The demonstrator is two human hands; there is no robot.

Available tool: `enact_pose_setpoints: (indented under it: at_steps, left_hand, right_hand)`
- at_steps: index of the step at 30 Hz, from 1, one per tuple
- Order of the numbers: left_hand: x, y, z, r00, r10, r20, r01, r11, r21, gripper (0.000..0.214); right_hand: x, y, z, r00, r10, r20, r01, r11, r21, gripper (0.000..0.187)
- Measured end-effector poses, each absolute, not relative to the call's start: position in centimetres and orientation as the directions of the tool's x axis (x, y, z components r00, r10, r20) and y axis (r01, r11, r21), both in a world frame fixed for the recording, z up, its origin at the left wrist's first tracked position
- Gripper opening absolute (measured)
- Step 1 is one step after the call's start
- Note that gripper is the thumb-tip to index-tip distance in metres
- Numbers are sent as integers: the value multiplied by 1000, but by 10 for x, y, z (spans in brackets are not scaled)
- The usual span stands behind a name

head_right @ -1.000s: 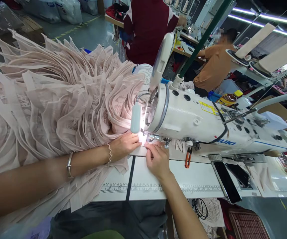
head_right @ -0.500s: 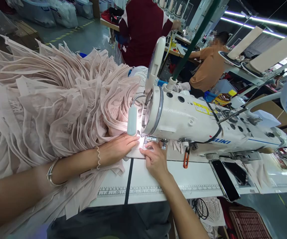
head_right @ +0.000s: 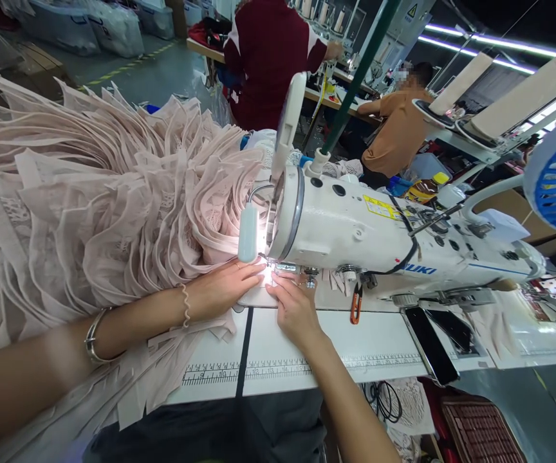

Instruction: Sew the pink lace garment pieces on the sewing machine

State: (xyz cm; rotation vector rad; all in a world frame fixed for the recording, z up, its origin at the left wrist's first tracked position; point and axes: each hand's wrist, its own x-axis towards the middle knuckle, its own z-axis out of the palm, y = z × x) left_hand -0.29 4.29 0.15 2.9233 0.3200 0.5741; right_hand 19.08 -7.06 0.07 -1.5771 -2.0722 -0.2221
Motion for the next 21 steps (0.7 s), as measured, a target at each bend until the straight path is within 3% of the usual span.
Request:
enact_pose_setpoints:
  at_steps: [12, 21]
  left_hand:
    - [8, 49, 3, 896, 334, 293, 281, -937, 208, 22]
    - [14, 54, 14, 888, 419, 188, 356, -887, 295, 19]
  right_hand:
    - [198, -63, -4, -173, 915, 364, 963, 234, -131, 48]
    - [200, -56, 5, -127, 982, 142, 980, 146, -131, 58]
